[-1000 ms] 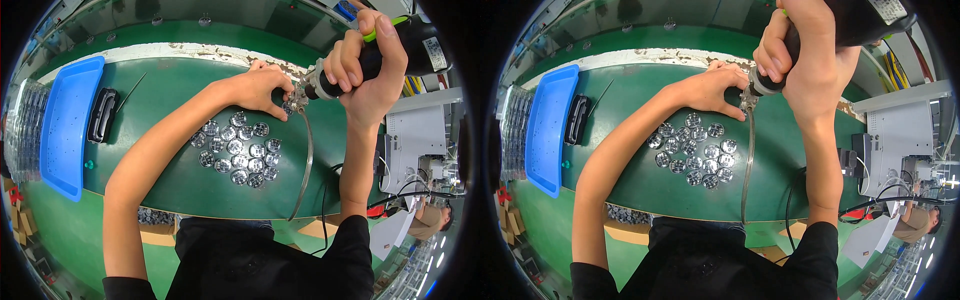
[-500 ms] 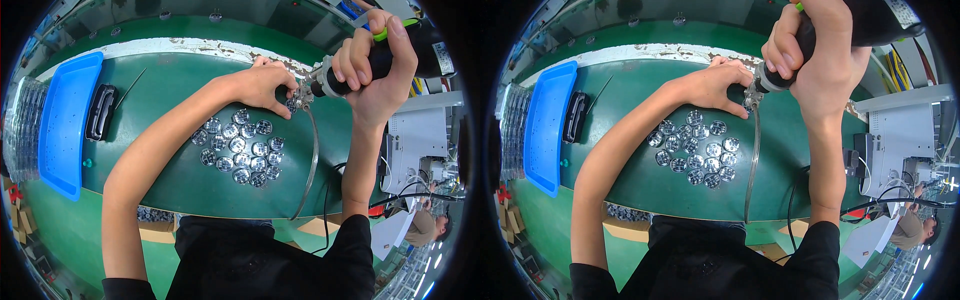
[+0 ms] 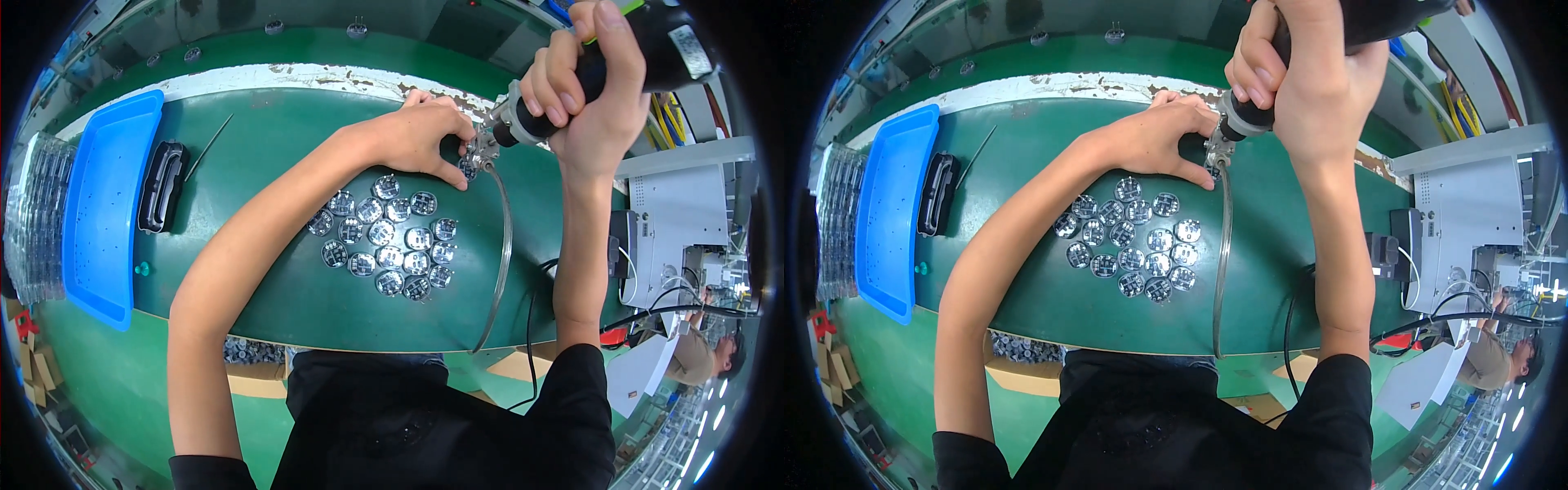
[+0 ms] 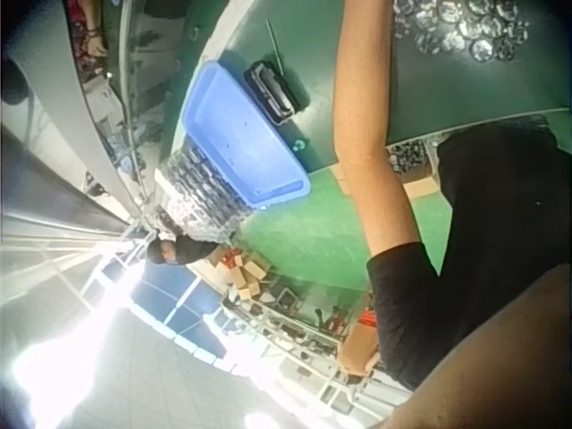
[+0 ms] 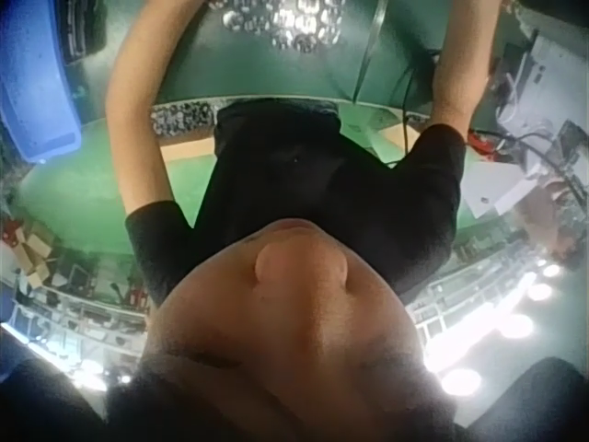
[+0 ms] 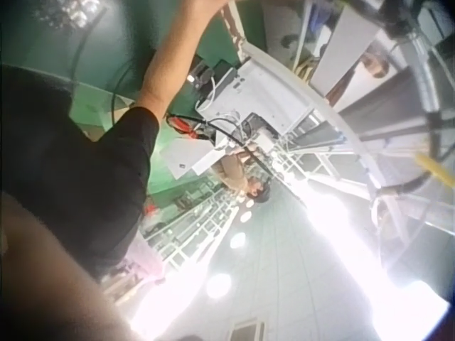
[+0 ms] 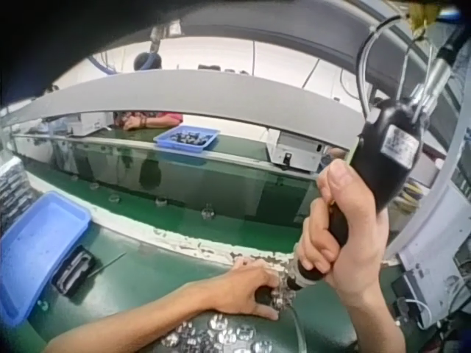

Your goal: The person assembles small plastic and electronic components by hand using a pneumatic assembly tool, taking parts from a tray and placing finished components into another tray.

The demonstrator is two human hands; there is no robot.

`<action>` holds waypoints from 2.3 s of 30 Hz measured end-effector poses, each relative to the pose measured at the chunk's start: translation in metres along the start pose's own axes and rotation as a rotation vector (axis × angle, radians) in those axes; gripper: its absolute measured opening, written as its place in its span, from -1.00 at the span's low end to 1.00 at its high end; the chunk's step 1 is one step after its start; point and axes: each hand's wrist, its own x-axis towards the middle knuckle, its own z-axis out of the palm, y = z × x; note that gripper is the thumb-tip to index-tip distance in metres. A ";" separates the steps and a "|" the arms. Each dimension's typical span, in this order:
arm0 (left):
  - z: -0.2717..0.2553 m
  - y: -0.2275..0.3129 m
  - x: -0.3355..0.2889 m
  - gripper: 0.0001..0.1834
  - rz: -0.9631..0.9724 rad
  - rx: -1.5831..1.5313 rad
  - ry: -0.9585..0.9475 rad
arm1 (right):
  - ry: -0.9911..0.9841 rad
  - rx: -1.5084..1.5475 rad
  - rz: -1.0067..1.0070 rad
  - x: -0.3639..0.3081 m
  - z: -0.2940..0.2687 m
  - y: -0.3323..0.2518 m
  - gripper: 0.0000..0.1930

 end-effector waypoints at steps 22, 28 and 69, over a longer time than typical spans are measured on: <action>-0.002 -0.005 -0.003 -0.55 0.063 -0.041 0.062 | -0.321 0.040 -0.188 0.005 -0.049 0.016 -0.67; 0.001 -0.004 -0.001 -0.54 0.079 -0.037 0.086 | 0.001 -0.149 -0.054 -0.007 -0.010 -0.006 -0.64; -0.007 -0.003 -0.011 -0.54 0.031 0.015 0.052 | -0.258 0.136 -0.226 -0.003 -0.045 -0.003 -0.70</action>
